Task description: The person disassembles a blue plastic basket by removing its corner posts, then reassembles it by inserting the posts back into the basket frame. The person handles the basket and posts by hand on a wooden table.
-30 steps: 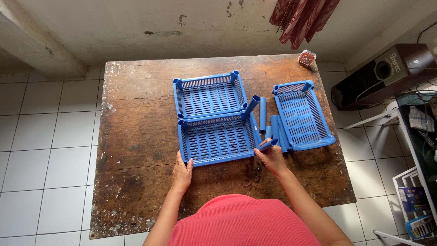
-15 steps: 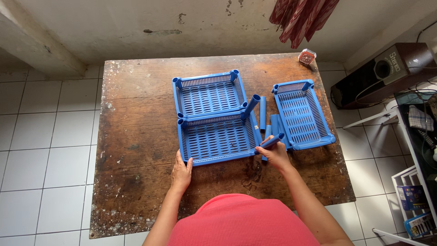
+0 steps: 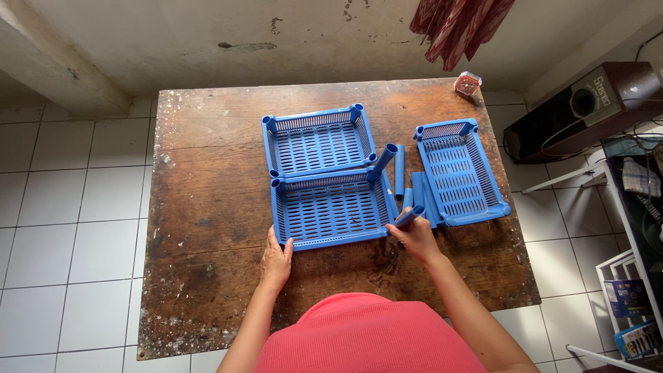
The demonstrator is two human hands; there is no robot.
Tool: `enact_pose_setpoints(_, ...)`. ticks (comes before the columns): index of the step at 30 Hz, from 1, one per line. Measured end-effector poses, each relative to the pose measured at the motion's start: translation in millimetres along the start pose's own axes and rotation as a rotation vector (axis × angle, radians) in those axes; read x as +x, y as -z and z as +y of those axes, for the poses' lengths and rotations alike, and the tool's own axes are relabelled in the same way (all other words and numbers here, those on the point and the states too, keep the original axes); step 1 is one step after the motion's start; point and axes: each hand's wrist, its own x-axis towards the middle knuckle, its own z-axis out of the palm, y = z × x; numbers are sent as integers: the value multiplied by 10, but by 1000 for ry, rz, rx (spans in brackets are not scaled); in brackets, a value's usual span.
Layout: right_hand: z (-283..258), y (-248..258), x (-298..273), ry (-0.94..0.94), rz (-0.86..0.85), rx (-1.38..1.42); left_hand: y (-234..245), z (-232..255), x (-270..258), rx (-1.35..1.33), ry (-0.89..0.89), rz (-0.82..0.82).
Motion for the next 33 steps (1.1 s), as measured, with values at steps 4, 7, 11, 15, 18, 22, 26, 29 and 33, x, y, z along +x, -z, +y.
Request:
enact_pose_setpoints(4,-3,41,-63,110,-127,-55,2,6,-4,-1,-24,12)
enact_pose_setpoints(7,19,19,-64,96,-124,-65,2,14,-1,27,-17,12)
enact_pose_setpoints(11,66,-56,-54,115,-84,-54,-16,13,6,30,36,-23)
enact_pose_setpoints(15,97,-90,-40,106,-61,-25,-40,-23,0,29,10,12)
enact_pose_setpoints(18,154,39,119,-32,-248,-137,-46,-32,25,25,-16,25)
enact_pose_setpoints(22,399,400,453,-195,-101,-24,-31,-50,20,5,4,-1)
enact_pose_setpoints(26,616,224,628,-180,119,-521,-7,-19,21,-23,0,-9)
enact_pose_setpoints(29,692,80,647,-171,148,-580,60,-33,-16,-80,-44,-5)
enact_pose_setpoints(33,720,-10,674,-224,157,-616,126,-60,-79,-79,-21,-52)
